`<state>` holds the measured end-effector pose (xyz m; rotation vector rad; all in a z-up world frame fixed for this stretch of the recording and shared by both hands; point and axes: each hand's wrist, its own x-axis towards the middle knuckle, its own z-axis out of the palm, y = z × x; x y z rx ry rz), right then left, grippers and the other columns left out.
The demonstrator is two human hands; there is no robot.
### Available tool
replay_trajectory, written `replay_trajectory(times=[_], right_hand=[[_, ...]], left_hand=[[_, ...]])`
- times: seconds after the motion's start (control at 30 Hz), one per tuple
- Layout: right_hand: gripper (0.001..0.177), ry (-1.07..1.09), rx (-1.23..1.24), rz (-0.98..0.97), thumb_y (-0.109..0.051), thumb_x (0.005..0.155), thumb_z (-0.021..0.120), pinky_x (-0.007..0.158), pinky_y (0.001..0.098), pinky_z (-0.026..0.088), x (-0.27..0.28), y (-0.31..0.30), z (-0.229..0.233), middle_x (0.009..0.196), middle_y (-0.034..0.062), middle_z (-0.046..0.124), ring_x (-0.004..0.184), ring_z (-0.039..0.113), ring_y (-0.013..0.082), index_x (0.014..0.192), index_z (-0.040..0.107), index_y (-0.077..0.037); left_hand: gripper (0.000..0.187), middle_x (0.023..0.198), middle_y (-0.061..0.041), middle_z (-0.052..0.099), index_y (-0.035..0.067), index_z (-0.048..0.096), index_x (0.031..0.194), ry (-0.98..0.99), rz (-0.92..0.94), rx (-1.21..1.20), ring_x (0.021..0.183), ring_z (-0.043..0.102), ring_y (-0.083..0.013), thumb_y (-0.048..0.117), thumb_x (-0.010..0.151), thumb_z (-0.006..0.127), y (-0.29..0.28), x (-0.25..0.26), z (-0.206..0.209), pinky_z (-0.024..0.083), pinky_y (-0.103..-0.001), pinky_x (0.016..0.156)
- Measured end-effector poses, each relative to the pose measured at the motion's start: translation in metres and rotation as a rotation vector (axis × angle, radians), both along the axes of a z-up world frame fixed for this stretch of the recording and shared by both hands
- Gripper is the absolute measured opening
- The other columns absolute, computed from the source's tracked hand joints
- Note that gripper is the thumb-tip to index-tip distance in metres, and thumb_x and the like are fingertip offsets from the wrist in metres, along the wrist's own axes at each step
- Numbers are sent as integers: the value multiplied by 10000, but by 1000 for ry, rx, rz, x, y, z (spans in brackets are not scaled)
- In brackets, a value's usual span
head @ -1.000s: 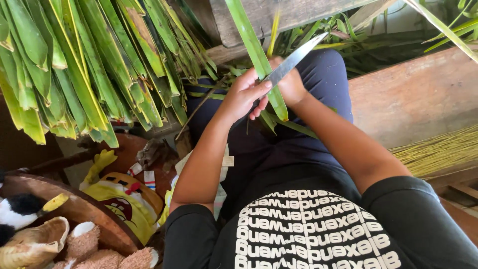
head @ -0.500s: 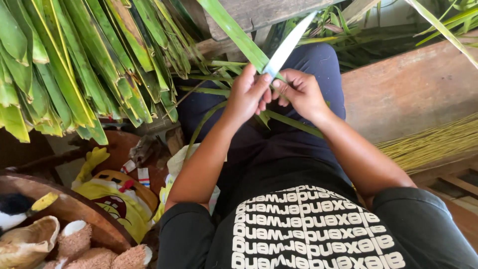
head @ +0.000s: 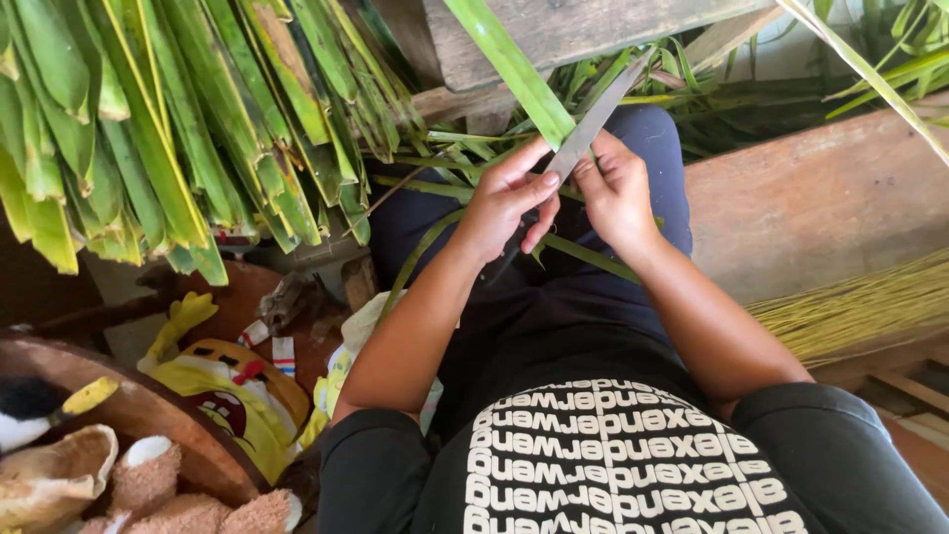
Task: Stripping the leafy part from the central rib of long green leaves using a knife
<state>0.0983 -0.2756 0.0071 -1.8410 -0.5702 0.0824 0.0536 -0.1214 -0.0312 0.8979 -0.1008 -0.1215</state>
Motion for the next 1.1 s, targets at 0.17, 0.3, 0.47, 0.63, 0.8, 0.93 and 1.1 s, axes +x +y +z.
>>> replay_trajectory(times=[0.17,0.3,0.47,0.63,0.8,0.93,1.1], right_hand=[[200,252,235,100,-15,1028,489,484,215,361,10,4,5,582,68,501,487,390,89,885,626,11],[181,547,500,134,-39,995,459,368,164,276,12,2,-9,547,42,395,381,283,47,1008,625,33],[129,813,674,177,-60,953,518,369,144,288,10,2,5,523,15,384,395,320,21,905,585,40],[193,981,742,290,-124,986,521,365,136,334,8,5,5,531,3,385,391,361,14,917,556,53],[179,705,548,165,-84,967,504,359,170,262,5,4,6,478,38,380,359,308,43,884,596,44],[215,694,536,175,-124,990,505,345,172,289,9,-7,-8,477,50,385,342,333,57,874,589,36],[236,582,450,192,-97,1006,473,345,173,263,13,-18,-13,480,61,382,334,318,60,864,583,55]], left_hand=[[452,570,-209,548,50,442,1435,-15,-12,-98,302,493,-224,-2,994,526,9,-1,6,427,-314,221],[433,550,-211,521,38,469,1413,-26,-35,-131,290,473,-235,-15,987,524,13,-2,8,422,-331,211],[417,531,-190,469,54,493,1386,50,-99,-251,298,452,-237,-37,979,512,21,0,1,404,-338,208],[405,518,-172,448,43,516,1371,51,-124,-280,293,437,-227,-52,977,498,29,-3,0,413,-337,202],[404,532,-237,508,11,505,1363,-24,41,-147,274,472,-268,-43,964,540,15,-4,1,406,-341,210],[400,552,-260,552,14,519,1357,-44,98,-64,277,501,-271,-48,964,551,3,-5,-2,410,-322,208],[402,558,-246,577,29,533,1348,-35,196,2,270,503,-254,-33,953,578,-11,-5,5,398,-294,188]])
